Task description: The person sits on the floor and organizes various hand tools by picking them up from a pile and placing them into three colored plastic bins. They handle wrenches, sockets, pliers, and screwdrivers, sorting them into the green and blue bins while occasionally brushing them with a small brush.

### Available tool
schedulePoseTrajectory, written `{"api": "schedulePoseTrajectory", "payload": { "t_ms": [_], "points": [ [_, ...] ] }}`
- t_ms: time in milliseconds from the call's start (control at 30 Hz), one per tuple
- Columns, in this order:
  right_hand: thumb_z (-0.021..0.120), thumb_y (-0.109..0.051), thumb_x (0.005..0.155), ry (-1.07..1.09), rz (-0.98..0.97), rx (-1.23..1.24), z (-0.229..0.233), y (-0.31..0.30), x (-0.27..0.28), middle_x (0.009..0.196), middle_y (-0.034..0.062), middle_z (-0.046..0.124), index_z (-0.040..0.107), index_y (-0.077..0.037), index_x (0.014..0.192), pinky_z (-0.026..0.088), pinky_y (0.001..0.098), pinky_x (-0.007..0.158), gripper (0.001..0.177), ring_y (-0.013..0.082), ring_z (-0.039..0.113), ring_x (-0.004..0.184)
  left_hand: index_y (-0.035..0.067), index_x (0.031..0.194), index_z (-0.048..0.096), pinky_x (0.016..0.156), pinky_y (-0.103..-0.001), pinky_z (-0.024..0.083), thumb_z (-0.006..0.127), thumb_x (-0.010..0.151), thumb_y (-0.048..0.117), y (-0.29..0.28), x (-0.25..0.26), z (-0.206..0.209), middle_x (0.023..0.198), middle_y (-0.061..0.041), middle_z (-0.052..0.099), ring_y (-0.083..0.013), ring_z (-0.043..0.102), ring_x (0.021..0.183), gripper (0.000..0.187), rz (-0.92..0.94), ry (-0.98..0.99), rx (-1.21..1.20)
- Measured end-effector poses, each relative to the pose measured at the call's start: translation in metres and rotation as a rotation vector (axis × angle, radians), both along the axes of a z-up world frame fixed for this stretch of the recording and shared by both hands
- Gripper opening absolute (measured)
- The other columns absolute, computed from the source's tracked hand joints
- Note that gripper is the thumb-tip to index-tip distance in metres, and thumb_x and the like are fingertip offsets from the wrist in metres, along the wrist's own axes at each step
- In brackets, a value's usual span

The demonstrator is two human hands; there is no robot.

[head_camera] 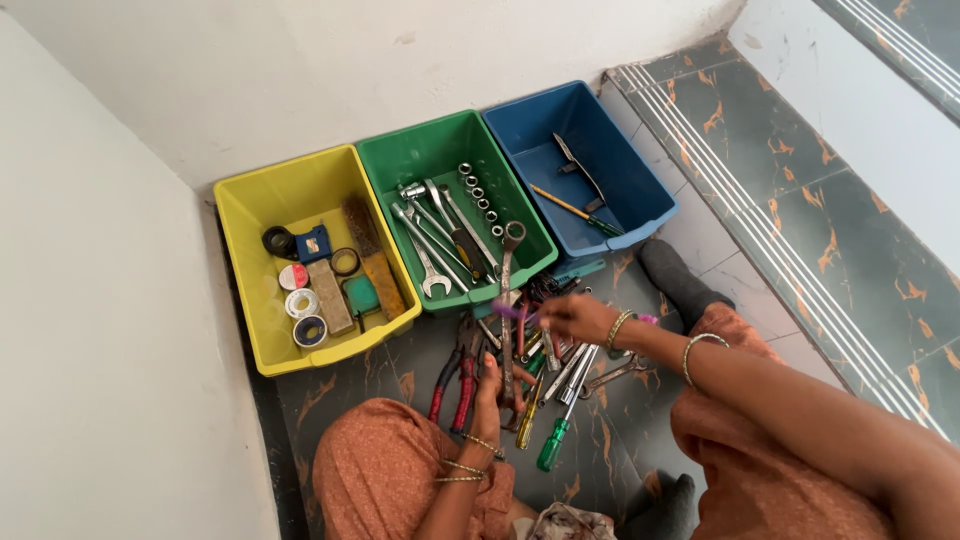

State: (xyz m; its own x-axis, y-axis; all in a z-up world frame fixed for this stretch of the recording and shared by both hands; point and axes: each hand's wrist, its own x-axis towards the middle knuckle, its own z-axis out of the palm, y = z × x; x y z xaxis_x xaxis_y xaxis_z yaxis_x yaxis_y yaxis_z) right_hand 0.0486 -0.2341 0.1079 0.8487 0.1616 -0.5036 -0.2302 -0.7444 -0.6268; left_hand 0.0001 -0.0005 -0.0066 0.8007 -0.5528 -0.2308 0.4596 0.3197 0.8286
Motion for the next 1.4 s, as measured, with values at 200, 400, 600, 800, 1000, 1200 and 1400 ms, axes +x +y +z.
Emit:
{"api": "schedulePoseTrajectory", "payload": {
  "t_ms": [200,400,600,800,1000,1200,1400],
  "points": [
    [0.062,-0.022,0.101,0.27,0.219,0.172,-0.022,-0.016,-0.01,0.086,0.0043,0.075,0.074,-0.008,0.111,0.061,0.0312,0.071,0.021,0.0122,0.073,0.076,0.002,0.089,0.073,0.054,-0.026,0.043,0.026,0.096,0.078,-0.001,-0.002,-0.002,0.055,0.001,0.053,-0.0105,0.054,0.052,0.09,0.039,-0.006,-0.004],
    [0.06,-0.027,0.1,-0.094,0.037,-0.069,-0.011,-0.014,0.008,0.084,0.0029,0.077,0.074,-0.01,0.109,0.061,0.0288,0.072,0.024,0.0101,0.073,0.074,0.004,0.096,0.073,0.049,-0.026,0.036,0.038,0.095,0.073,-0.002,0.003,0.005,0.053,-0.001,0.051,-0.01,0.048,0.048,0.078,0.028,-0.13,0.175],
    [0.057,-0.03,0.102,-0.374,-0.296,-0.049,0.033,-0.013,0.033,0.074,0.0032,0.07,0.072,-0.007,0.107,0.053,0.0302,0.058,0.028,0.0112,0.061,0.058,0.004,0.087,0.072,0.047,-0.03,0.04,0.059,0.091,0.061,-0.005,-0.001,0.012,0.06,0.001,0.059,-0.0105,0.052,0.048,0.058,0.054,-0.238,0.412],
    [0.06,-0.035,0.101,-0.439,-0.337,-0.102,0.048,-0.028,0.024,0.067,0.0045,0.066,0.074,-0.006,0.101,0.047,0.0311,0.052,0.032,0.013,0.055,0.053,0.002,0.078,0.071,0.048,-0.032,0.037,0.064,0.095,0.048,-0.008,0.002,0.016,0.052,-0.004,0.051,-0.0122,0.05,0.046,0.05,0.089,-0.224,0.574],
    [0.061,-0.044,0.098,-0.371,-0.38,-0.143,0.056,-0.054,0.003,0.062,0.0034,0.064,0.075,-0.005,0.092,0.046,0.0319,0.053,0.042,0.012,0.053,0.053,0.001,0.084,0.073,0.047,-0.035,0.036,0.068,0.094,0.033,-0.007,0.004,0.036,0.052,-0.005,0.053,-0.0149,0.047,0.045,0.033,0.189,-0.475,0.744],
    [0.063,-0.047,0.097,-0.308,-0.427,-0.132,0.054,-0.071,-0.008,0.059,0.0038,0.061,0.076,-0.005,0.087,0.044,0.0322,0.051,0.045,0.0131,0.052,0.052,0.001,0.081,0.069,0.046,-0.036,0.032,0.071,0.092,0.036,-0.005,-0.001,0.04,0.051,-0.006,0.042,-0.0131,0.037,0.047,0.037,0.261,-0.513,0.687],
    [0.08,-0.045,0.087,-0.223,-0.15,-0.022,0.038,-0.073,-0.012,0.058,0.0027,0.057,0.074,-0.001,0.077,0.038,0.0353,0.046,0.046,0.0166,0.05,0.05,0.002,0.066,0.055,0.046,-0.033,0.03,0.071,0.094,0.047,-0.007,-0.003,0.023,0.056,0.001,0.039,-0.0088,0.036,0.052,0.056,0.258,-0.477,0.527]
  ]
}}
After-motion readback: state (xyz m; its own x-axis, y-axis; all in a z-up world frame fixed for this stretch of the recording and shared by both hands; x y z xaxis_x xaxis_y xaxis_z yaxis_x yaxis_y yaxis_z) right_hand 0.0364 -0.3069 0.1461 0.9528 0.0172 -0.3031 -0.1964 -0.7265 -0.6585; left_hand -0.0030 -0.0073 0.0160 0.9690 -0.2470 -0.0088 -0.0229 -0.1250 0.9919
